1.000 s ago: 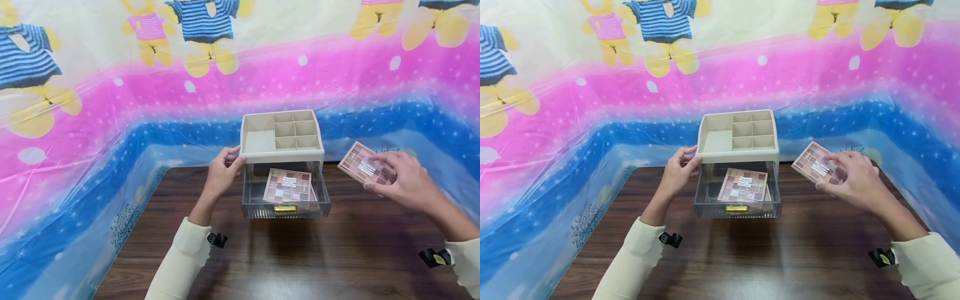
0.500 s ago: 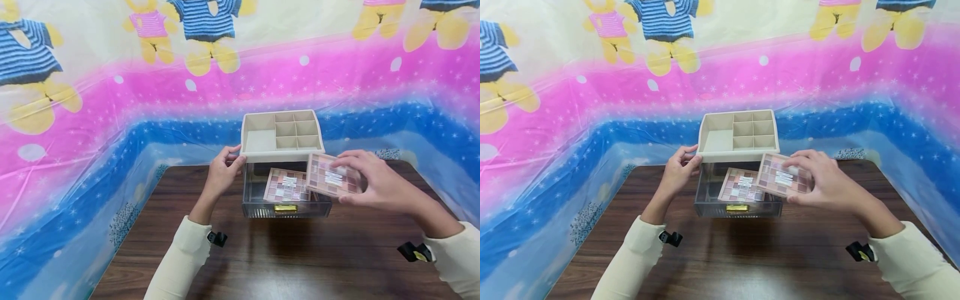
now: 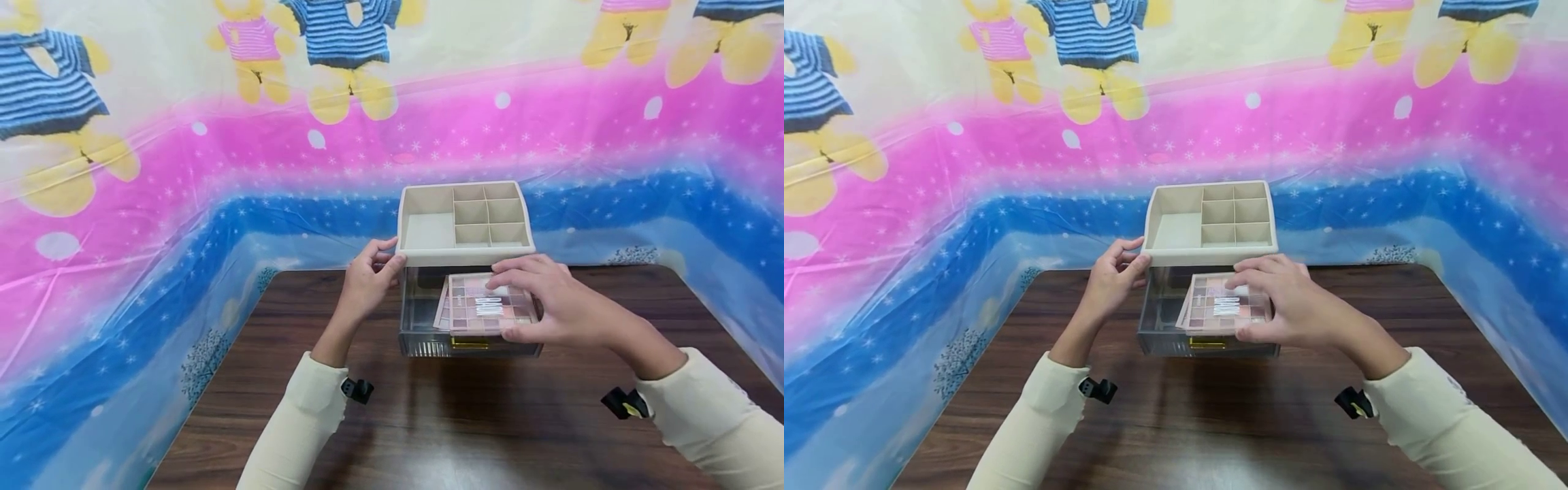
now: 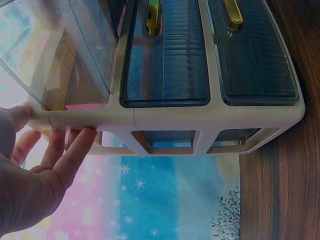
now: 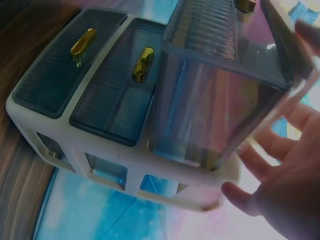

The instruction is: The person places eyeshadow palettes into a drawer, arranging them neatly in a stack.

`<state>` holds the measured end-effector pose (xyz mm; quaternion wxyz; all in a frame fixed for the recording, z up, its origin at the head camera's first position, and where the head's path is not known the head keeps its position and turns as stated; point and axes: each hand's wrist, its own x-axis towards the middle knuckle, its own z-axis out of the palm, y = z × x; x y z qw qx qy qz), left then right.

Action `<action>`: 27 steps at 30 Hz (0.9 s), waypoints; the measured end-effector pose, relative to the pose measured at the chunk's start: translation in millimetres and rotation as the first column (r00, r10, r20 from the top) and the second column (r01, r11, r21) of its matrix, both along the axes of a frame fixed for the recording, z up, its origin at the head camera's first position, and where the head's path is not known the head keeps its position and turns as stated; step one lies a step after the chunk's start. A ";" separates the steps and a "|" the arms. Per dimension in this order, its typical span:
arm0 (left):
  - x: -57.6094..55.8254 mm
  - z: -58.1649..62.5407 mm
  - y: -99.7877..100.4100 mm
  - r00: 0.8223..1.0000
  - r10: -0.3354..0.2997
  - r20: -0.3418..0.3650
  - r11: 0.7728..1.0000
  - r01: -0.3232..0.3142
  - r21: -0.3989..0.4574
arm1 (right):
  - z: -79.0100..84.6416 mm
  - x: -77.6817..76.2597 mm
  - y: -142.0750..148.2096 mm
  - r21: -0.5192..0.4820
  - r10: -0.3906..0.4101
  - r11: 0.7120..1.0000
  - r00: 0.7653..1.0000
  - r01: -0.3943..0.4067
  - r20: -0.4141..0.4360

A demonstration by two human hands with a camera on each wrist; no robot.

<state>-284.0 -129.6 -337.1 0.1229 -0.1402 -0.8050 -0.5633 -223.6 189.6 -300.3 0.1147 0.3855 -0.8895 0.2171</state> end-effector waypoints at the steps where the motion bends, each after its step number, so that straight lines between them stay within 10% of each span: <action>1: 0.2 0.2 0.4 1.000 0.000 -0.002 1.000 0.000 -0.004 | -0.2 0.1 -0.2 -0.003 0.002 1.000 1.000 -0.002 -0.012; 11: 1.9 3.5 0.6 1.000 0.014 -0.001 1.000 -0.014 -0.011 | -3.8 19.0 -6.7 -0.121 -0.036 0.993 0.974 0.008 -0.223; 18: 1.5 2.3 0.7 1.000 0.016 -0.006 1.000 -0.017 -0.025 | -20.6 35.1 -24.2 -0.185 -0.083 0.982 0.847 -0.018 -0.525; 27: 1.5 1.3 2.3 1.000 0.016 -0.004 1.000 -0.016 -0.012 | -45.4 53.0 -52.7 -0.127 -0.095 0.992 0.736 0.012 -0.671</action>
